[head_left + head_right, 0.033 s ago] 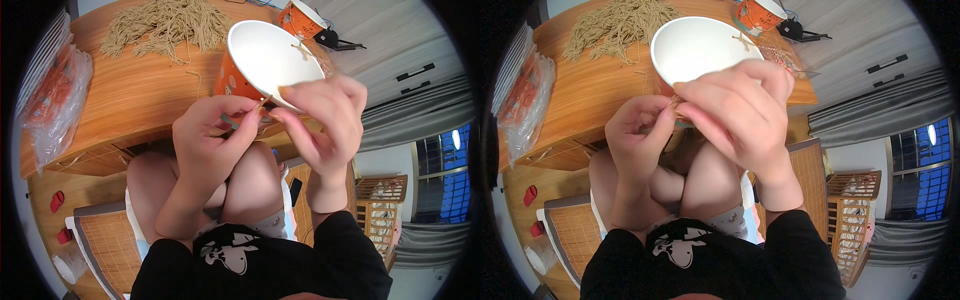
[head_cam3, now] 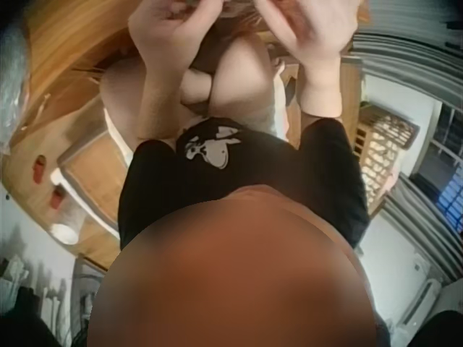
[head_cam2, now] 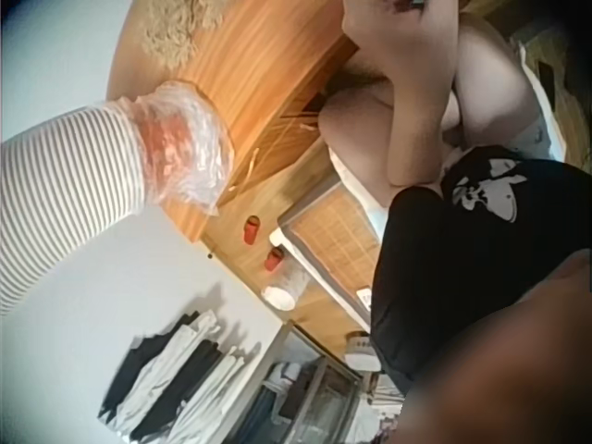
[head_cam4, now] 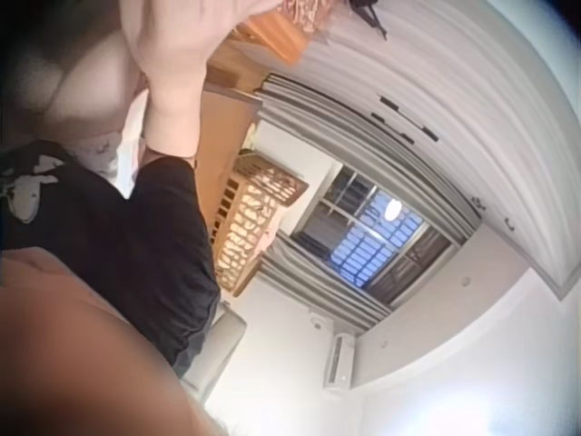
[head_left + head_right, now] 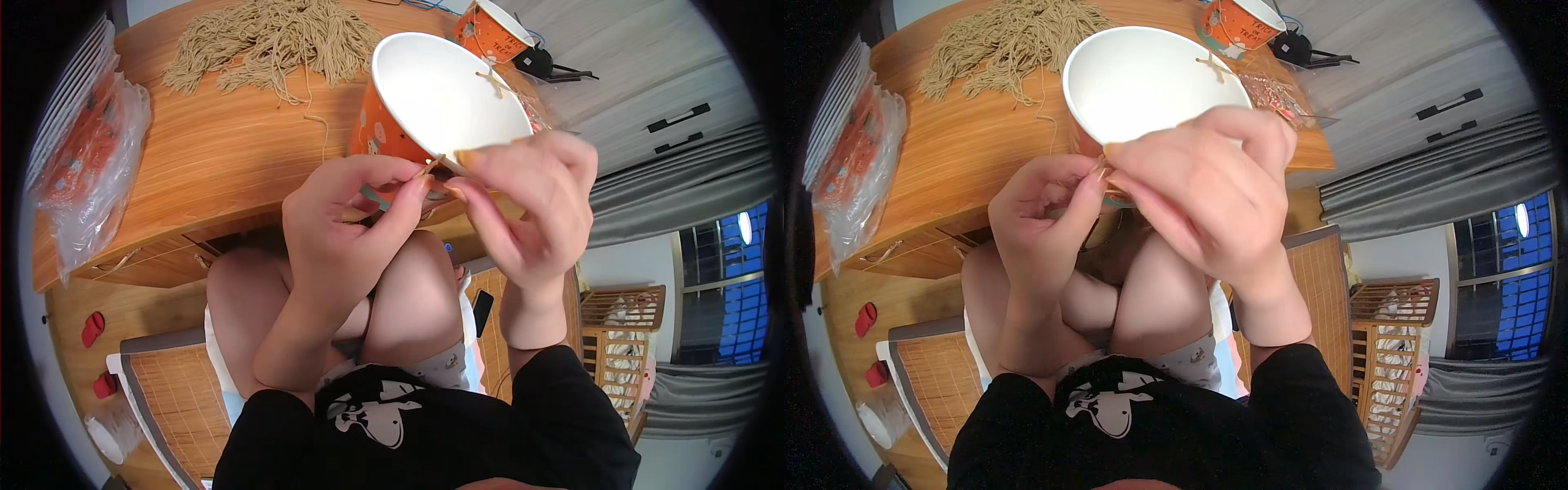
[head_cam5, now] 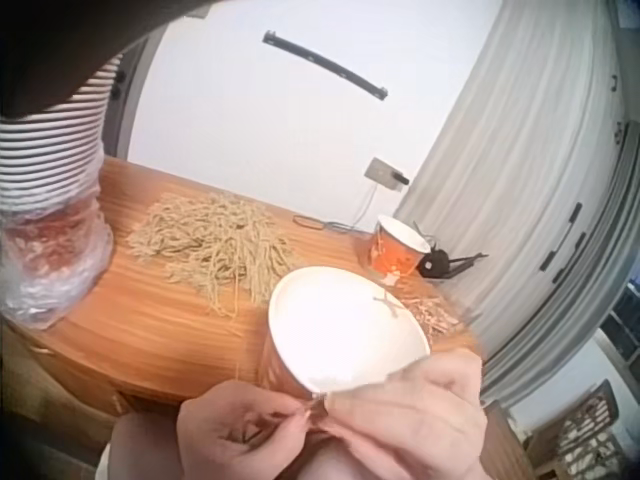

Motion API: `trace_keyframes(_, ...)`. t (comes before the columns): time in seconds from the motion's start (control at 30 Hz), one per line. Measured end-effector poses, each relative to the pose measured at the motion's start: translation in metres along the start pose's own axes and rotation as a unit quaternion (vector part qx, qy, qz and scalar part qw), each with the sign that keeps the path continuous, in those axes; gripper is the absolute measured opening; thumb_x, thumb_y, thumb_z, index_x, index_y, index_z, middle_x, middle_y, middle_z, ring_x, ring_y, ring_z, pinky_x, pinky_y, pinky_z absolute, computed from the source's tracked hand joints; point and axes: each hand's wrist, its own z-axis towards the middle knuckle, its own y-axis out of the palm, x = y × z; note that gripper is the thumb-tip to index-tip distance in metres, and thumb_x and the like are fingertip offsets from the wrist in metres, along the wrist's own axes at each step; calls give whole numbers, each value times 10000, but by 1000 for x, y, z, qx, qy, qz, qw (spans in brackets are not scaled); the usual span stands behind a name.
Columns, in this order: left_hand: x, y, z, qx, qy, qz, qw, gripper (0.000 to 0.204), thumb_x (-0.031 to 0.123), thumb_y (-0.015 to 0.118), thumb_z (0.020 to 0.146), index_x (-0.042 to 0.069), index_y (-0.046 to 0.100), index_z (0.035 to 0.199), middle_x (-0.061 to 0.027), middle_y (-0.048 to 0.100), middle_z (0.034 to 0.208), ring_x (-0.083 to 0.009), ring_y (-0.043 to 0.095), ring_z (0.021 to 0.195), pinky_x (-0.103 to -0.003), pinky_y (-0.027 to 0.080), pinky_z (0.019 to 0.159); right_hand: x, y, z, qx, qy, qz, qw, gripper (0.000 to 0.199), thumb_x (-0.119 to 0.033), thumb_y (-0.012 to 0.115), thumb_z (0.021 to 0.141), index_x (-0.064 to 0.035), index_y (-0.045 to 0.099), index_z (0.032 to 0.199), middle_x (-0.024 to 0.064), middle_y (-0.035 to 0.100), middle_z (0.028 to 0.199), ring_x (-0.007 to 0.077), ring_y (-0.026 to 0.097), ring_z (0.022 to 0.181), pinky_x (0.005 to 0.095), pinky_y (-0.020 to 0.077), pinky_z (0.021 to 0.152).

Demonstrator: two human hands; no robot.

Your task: Tying twine to paper buckets to create handles.

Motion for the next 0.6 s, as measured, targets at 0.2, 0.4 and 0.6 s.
trace_keyframes(0.2,0,4,-3,19,12,-2,1000,137,-29,752,831,6,722,960,-69,725,916,-105,699,792,-217,562,647,-4,5,-8,35,4,24,999,315,-123,794,677,-167,759,986,-81,727,888,154,594,840,313,353,806)
trace_keyframes(0.4,-1,3,-3,35,59,90,994,176,-3,793,775,65,745,930,-29,728,880,-98,670,775,-234,529,595,-1,8,-5,22,-35,-9,999,307,-154,757,723,-203,737,1026,-103,728,920,141,591,877,320,314,854)
trace_keyframes(0.6,1,1,-3,38,111,135,984,209,-18,796,739,83,751,916,-16,730,873,-124,670,773,-250,519,586,-5,5,0,18,-75,-84,993,306,-241,711,718,-245,718,1024,-128,712,936,122,555,919,323,293,862)
